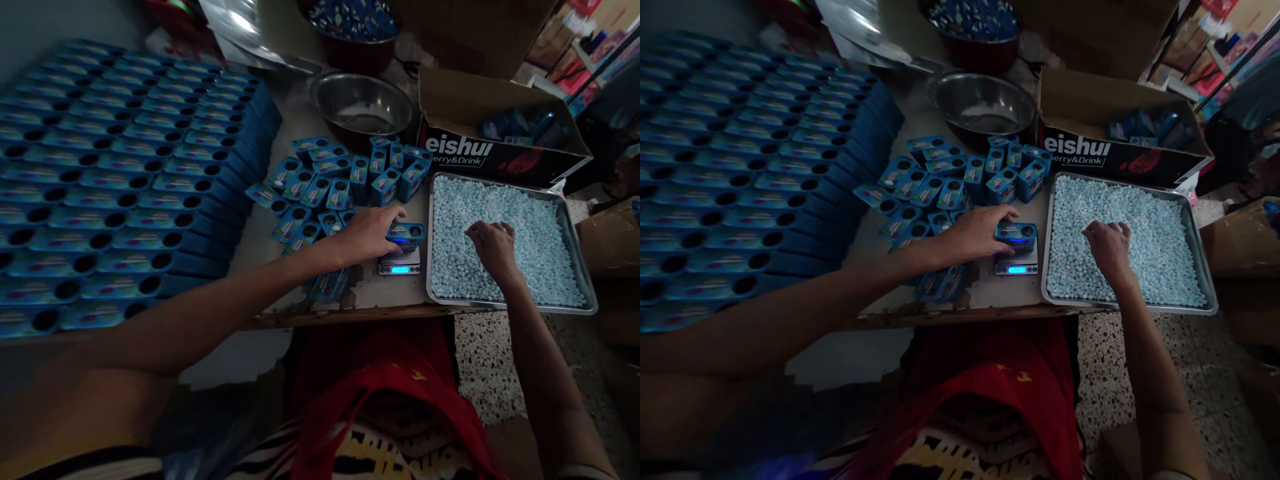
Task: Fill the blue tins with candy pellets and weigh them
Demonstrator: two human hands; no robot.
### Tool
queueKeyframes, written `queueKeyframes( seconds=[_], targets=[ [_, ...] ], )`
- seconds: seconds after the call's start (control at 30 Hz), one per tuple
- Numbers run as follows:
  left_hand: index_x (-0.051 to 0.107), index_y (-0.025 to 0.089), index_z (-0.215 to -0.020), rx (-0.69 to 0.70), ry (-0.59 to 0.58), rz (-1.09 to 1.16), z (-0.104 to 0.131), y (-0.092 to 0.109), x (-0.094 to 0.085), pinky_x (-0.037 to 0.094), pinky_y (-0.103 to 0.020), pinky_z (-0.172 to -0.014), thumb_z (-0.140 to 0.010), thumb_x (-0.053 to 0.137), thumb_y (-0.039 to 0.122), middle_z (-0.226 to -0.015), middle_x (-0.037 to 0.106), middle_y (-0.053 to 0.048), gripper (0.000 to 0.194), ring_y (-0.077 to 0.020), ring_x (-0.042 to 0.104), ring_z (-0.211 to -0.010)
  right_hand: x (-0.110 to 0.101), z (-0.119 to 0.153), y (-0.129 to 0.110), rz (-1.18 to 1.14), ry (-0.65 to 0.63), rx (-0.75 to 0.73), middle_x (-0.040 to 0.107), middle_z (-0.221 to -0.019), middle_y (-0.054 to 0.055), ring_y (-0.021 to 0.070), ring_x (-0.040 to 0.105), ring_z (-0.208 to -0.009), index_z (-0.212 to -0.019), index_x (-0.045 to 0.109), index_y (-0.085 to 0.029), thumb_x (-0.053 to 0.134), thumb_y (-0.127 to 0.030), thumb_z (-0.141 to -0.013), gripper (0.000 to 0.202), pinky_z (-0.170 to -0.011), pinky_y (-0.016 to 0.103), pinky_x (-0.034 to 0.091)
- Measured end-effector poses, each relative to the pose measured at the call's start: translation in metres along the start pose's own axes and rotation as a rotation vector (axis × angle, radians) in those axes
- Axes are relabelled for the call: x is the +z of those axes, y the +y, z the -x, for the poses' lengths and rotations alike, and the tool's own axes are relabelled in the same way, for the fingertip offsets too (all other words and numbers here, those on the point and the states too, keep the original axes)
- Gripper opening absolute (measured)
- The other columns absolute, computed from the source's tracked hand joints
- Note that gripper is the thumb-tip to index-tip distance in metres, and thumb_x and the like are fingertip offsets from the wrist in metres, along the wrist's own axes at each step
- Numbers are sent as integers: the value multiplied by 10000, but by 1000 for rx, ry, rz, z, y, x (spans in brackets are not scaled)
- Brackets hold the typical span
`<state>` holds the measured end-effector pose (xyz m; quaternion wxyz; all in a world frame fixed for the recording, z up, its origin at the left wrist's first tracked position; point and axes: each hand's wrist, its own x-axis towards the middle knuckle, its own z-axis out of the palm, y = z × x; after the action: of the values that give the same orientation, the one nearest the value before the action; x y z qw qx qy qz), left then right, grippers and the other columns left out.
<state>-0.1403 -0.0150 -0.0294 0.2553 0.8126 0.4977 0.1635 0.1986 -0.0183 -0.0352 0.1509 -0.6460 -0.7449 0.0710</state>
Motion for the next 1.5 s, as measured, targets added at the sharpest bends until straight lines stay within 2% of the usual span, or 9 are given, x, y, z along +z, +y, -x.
queueKeyframes(
  seconds=[0.17,0.27,0.37,0.5,0.67,0.83,1.17,1.3,1.5],
  targets=[
    [645,198,-1321,6,30,-71,3,1,2,557,-396,-949,-761,932,284,-1267,783,-121,635,-351,752,-1176,1,3,9,94,-3,-96,775,-1159,153,324,673,-1084,-1068,815,-216,680,-313,-1004,178,-948,449,493],
    [713,201,-1225,-22,72,-32,2,0,7,545,-369,-868,-822,890,321,-1126,813,-91,456,-317,772,-1048,2,1,1,12,178,-70,692,-1389,161,392,609,-1301,-1088,824,-254,845,-418,-894,255,-1036,536,502],
    [755,205,-1109,40,164,92,-4,-2,12,540,-342,-838,-841,882,334,-1033,812,-52,323,-262,761,-958,10,4,-20,-401,238,57,749,-1189,119,304,702,-1105,-1024,787,-251,816,-522,-909,296,-891,442,569],
    [785,220,-1113,294,362,29,-15,6,12,554,-388,-941,-889,805,240,-1019,768,-50,226,-245,705,-986,28,15,-57,-1238,-63,416,784,-865,47,167,718,-684,-1051,726,-220,716,-619,-981,406,-623,278,551],
    [791,324,-1267,623,432,-282,-25,25,14,547,-505,-1025,-976,686,188,-1038,749,-63,338,-283,652,-1039,31,22,-78,-1835,-220,602,826,-858,41,186,823,-785,-989,694,-208,643,-449,-1091,267,-803,315,675],
    [804,275,-1261,586,327,-322,-40,27,29,537,-465,-910,-954,716,178,-1061,746,-99,334,-298,620,-991,23,23,-68,-2080,-190,717,817,-836,57,182,823,-779,-945,701,-176,463,-302,-1167,350,-848,313,693],
    [823,235,-1121,372,373,-104,-40,28,35,535,-377,-883,-890,803,226,-939,724,-49,232,-251,663,-943,34,19,-53,-2002,-264,672,846,-869,86,168,841,-791,-976,751,-106,687,85,-890,219,-818,230,705],
    [796,235,-1055,272,391,-53,-27,31,25,554,-392,-936,-849,808,232,-952,750,-41,206,-252,698,-946,24,18,-58,-1778,-233,570,847,-845,72,149,833,-774,-1008,791,-118,824,-38,-853,177,-761,199,686],
    [714,229,-1048,24,249,162,-5,16,8,522,-305,-707,-785,898,373,-936,782,-7,351,-212,720,-800,-4,4,-83,-1055,-88,59,827,-860,25,195,809,-814,-1073,863,-233,771,-288,-930,179,-808,358,670]
  ],
)
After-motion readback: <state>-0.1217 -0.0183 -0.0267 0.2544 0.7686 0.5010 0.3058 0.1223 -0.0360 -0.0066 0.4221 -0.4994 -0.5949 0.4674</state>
